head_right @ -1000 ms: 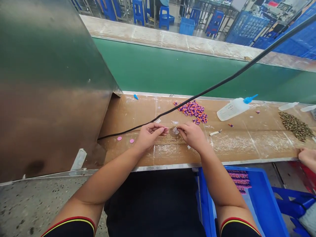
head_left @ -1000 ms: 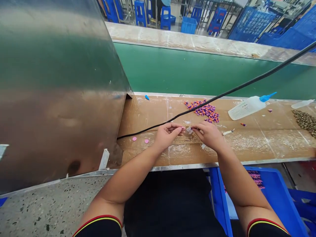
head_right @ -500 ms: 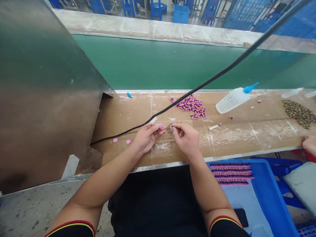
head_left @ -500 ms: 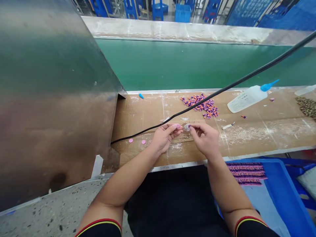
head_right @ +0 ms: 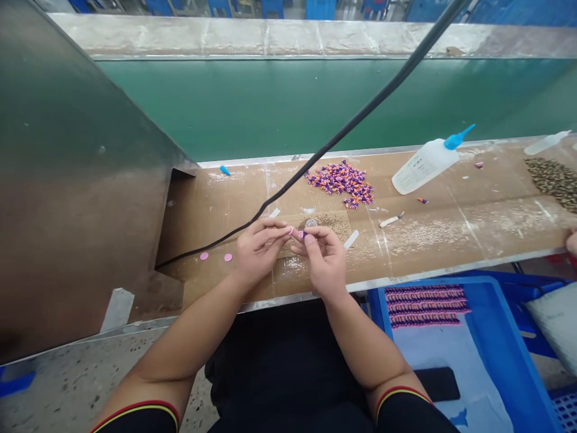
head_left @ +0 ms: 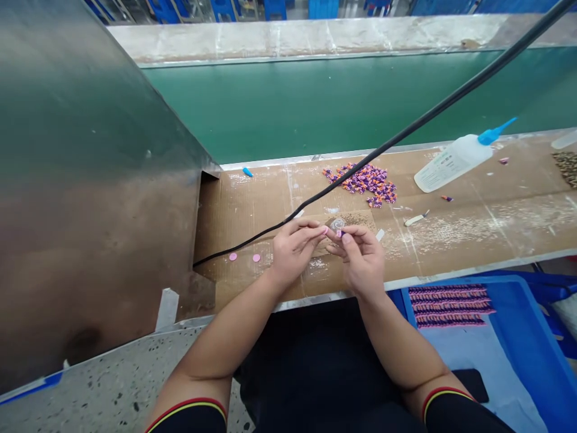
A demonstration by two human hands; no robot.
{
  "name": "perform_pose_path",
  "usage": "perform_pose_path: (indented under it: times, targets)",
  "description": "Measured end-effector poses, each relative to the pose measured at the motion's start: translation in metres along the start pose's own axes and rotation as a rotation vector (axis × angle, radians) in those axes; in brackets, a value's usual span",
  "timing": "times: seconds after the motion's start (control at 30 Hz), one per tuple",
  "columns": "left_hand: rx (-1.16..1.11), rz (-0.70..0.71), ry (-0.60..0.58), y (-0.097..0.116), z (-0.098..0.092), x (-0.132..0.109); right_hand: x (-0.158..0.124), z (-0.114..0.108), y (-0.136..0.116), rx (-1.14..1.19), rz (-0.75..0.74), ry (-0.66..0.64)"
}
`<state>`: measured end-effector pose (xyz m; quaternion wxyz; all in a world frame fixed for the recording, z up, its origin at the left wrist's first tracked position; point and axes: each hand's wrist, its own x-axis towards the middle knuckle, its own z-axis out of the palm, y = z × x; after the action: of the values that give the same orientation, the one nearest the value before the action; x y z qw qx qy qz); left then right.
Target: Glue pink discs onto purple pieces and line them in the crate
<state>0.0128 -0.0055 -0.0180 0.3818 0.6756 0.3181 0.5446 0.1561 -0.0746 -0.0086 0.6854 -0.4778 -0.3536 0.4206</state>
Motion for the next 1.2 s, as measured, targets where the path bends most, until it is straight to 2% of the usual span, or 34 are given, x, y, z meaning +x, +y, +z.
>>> perform_pose_path:
  times: [0.07, 0.17, 0.27, 0.33, 0.43, 0.57, 0.67, 0.73, 0.83, 0.97, 1.2]
  targets:
    - [0.014, 0.037, -0.076, 0.003, -0.005, 0.002, 0.004, -0.01, -0.001, 0.093, 0.123, -0.037]
    - [-0.055, -0.043, -0.189, 0.012, -0.008, 0.004, 0.011, -0.025, 0.001, 0.161, 0.284, -0.108]
    - [-0.16, -0.158, -0.145, 0.019, -0.004, 0.004, 0.012, -0.03, 0.005, 0.144, 0.305, -0.123]
    - [-0.288, -0.323, -0.069, 0.02, 0.002, 0.003, 0.007, -0.026, 0.007, 0.081, 0.184, -0.096]
    - [-0.532, -0.603, 0.03, 0.017, 0.009, 0.005, -0.001, -0.013, 0.007, -0.123, -0.073, -0.027]
    - [-0.719, -0.784, 0.13, 0.014, 0.012, 0.009, -0.004, 0.001, 0.004, -0.38, -0.34, 0.042]
    - [-0.747, -0.827, 0.161, 0.014, 0.011, 0.011, 0.001, 0.006, 0.003, -0.477, -0.537, 0.062]
    - [-0.745, -0.836, 0.157, 0.014, 0.01, 0.011, 0.005, 0.007, 0.004, -0.529, -0.609, 0.067]
    - [-0.729, -0.831, 0.154, 0.014, 0.009, 0.01, 0.009, 0.009, 0.006, -0.601, -0.614, 0.062]
    - [-0.711, -0.824, 0.169, 0.015, 0.011, 0.009, 0.01, 0.011, 0.009, -0.564, -0.62, 0.048]
    - [-0.636, -0.785, 0.168, 0.015, 0.012, 0.008, 0.011, 0.01, 0.011, -0.596, -0.546, 0.04]
